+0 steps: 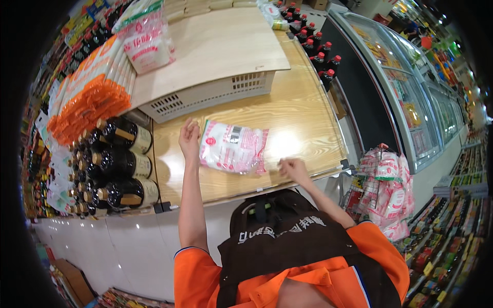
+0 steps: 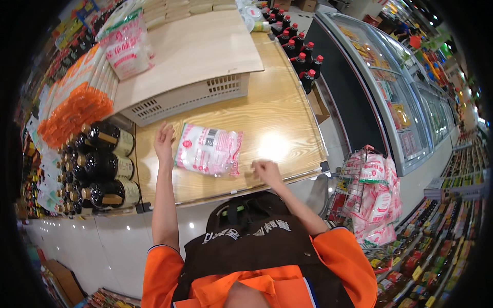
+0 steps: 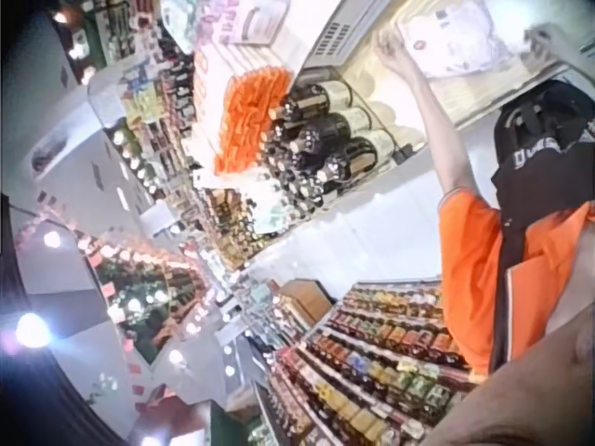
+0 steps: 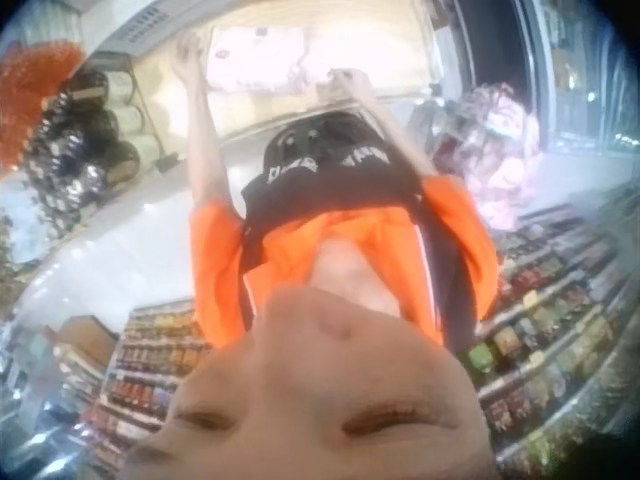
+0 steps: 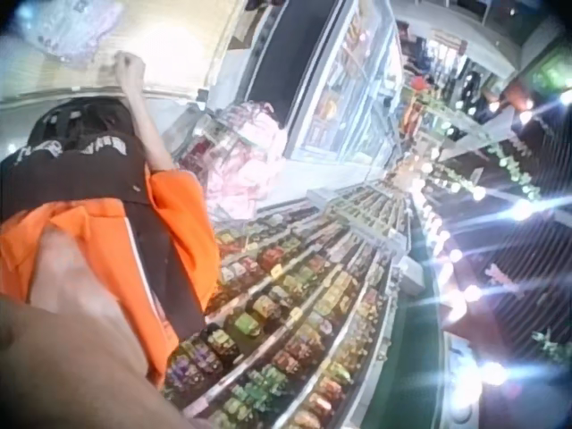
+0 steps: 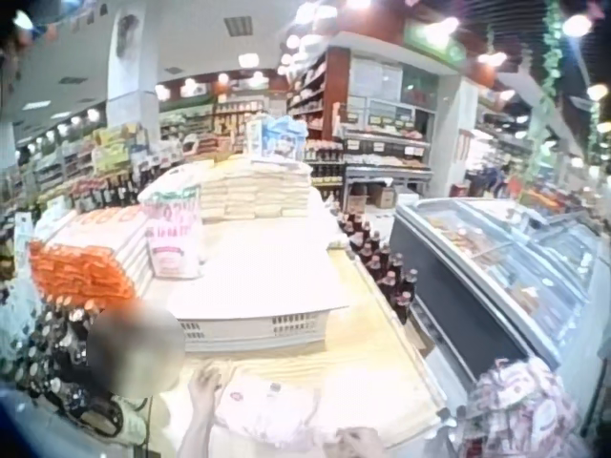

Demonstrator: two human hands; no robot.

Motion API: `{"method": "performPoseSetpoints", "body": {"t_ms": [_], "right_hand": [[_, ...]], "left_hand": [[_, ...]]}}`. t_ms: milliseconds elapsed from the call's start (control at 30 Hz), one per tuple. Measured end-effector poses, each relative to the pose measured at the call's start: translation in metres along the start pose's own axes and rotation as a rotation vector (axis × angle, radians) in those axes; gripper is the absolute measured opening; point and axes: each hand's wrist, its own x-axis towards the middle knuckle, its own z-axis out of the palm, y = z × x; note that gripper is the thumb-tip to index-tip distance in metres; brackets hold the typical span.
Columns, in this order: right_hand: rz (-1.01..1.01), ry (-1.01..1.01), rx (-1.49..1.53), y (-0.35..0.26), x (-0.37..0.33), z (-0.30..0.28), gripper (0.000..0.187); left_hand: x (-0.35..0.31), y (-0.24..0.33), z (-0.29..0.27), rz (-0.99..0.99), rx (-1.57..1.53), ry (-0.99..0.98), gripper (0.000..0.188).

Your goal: The person moves a shopping cart filled with packaged rice bags through a supermarket aisle, then repeatedly takes individual bags from the cart and places them onto a display shelf. The person continues this one-at-a-time restocking process for the duration of the clip.

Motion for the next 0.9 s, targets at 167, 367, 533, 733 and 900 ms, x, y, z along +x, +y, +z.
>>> {"method": "performPoseSetpoints", "body": {"t_ms": [167, 367, 533, 733, 900], "right_hand": [[0.197, 0.030, -0.160, -0.042, 0.068, -0.014, 0.046], [0.238, -0.120, -0.120, -0.038, 0.105, 0.009, 0.047], [0.155, -0.195, -0.172, -0.030, 0.117, 0.000, 0.032], [0.352, -0.406, 0.033, -0.003, 0.126, -0.029, 0.025], [0.364, -0.466, 0.112, -0.002, 0.120, -0.034, 0.025]], "left_hand": [[-0.098, -0.025, 0.014, -0.219, 0.775, -0.519, 0.024], [-0.180, -0.016, 0.085, 0.120, 1.172, -0.439, 0.044], [-0.183, -0.036, 0.099, 0.157, 1.246, -0.339, 0.030], [-0.214, -0.060, 0.074, 0.101, 1.019, -0.108, 0.010], [-0.222, -0.047, 0.083, 0.042, 1.056, -0.079, 0.008]]}}
